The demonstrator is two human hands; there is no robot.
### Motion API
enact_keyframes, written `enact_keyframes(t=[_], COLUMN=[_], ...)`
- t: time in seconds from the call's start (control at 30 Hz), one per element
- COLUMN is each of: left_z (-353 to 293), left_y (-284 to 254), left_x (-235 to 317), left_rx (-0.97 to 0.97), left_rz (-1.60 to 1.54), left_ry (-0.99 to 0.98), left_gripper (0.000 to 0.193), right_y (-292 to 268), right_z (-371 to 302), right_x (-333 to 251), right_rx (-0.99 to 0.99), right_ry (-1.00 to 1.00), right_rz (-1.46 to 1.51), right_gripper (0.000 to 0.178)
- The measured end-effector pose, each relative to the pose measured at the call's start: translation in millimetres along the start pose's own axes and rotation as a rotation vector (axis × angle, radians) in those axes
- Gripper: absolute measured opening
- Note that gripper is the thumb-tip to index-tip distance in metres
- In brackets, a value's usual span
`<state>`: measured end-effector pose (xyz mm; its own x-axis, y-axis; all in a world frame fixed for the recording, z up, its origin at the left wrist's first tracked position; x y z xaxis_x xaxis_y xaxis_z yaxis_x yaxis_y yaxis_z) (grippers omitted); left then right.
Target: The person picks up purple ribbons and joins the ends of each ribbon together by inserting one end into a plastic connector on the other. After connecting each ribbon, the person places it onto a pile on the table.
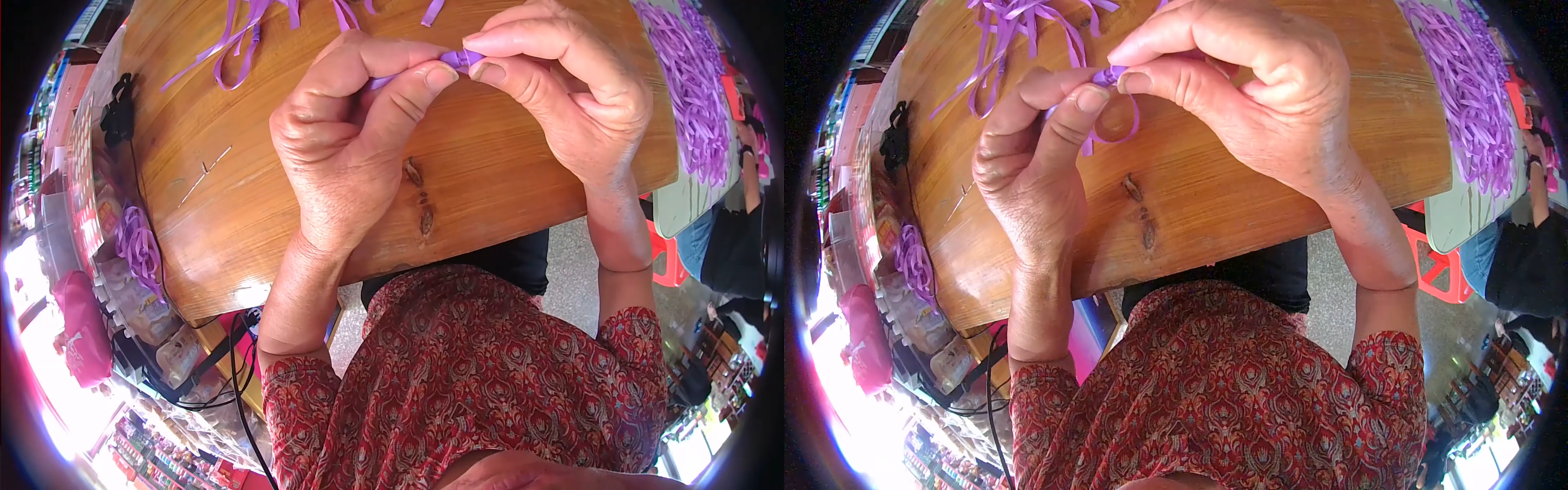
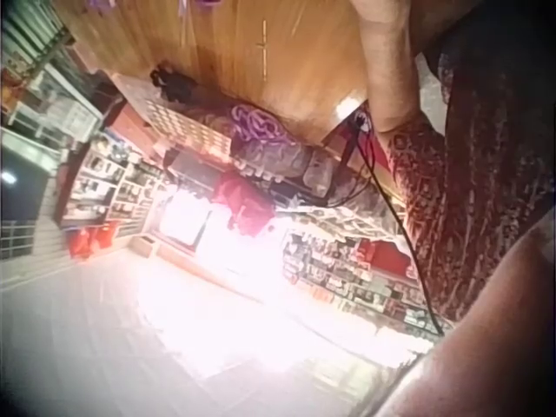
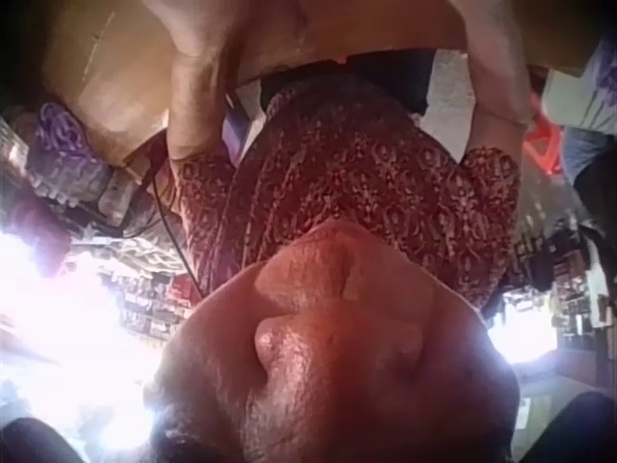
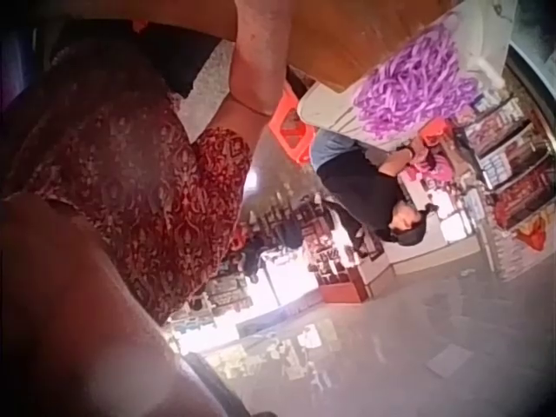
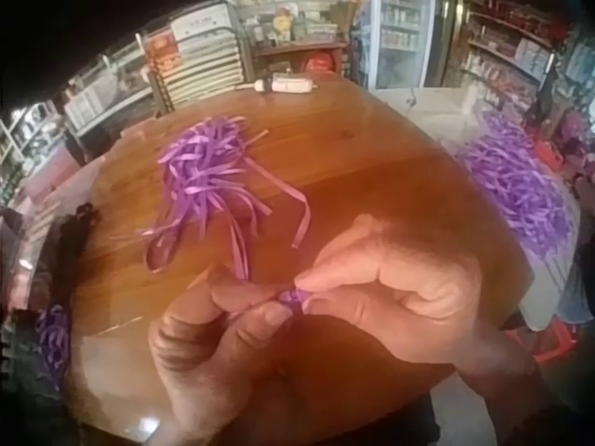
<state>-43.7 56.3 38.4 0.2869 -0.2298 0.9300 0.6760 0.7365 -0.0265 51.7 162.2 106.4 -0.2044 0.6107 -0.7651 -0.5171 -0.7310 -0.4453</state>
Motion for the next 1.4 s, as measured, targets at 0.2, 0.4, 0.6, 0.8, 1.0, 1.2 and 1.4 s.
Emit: enact_keyframes(t=[0.2, 0.4, 0.6, 0.8, 1.0, 1.2, 1.4], left_z=[0, 1, 0, -3, -3, -6, -11], left_y=[2, 2, 4, 8, 8, 10, 11], left_x=[3, 12, 18, 14, 15, 8, -6], left_rx=[-0.035, -0.065, -0.112, -0.114, -0.114, -0.109, -0.074], left_rz=[0.032, 0.100, 0.197, 0.099, 0.038, -0.053, -0.268], left_ry=[-0.016, 0.077, 0.129, 0.095, 0.132, 0.031, -0.092], left_gripper=[0.011, 0.012, 0.010, 0.009, 0.009, 0.007, 0.007], right_y=[-1, 1, 1, -2, 1, 3, 12], right_z=[7, 12, 10, 0, -8, -14, -13], right_x=[-9, -13, -9, -1, 1, 7, 14], right_rx=[-0.055, -0.110, -0.146, -0.146, -0.146, -0.148, -0.105], right_ry=[0.008, 0.018, 0.020, -0.026, -0.074, -0.124, -0.245], right_rz=[-0.089, -0.177, -0.218, -0.142, -0.063, 0.011, 0.112], right_gripper=[0.019, 0.018, 0.017, 0.018, 0.018, 0.019, 0.021])
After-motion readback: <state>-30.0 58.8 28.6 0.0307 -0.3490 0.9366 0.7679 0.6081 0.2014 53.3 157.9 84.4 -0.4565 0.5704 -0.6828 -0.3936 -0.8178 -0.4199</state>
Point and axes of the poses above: each hand's wrist, its own z-axis towards the middle knuckle, its own y-axis out of the palm, x = y × z, the point moved 9 cm from there along z, towards the middle knuckle, and after that the axes turned 5 degrees about z, right-handed, at the moved point
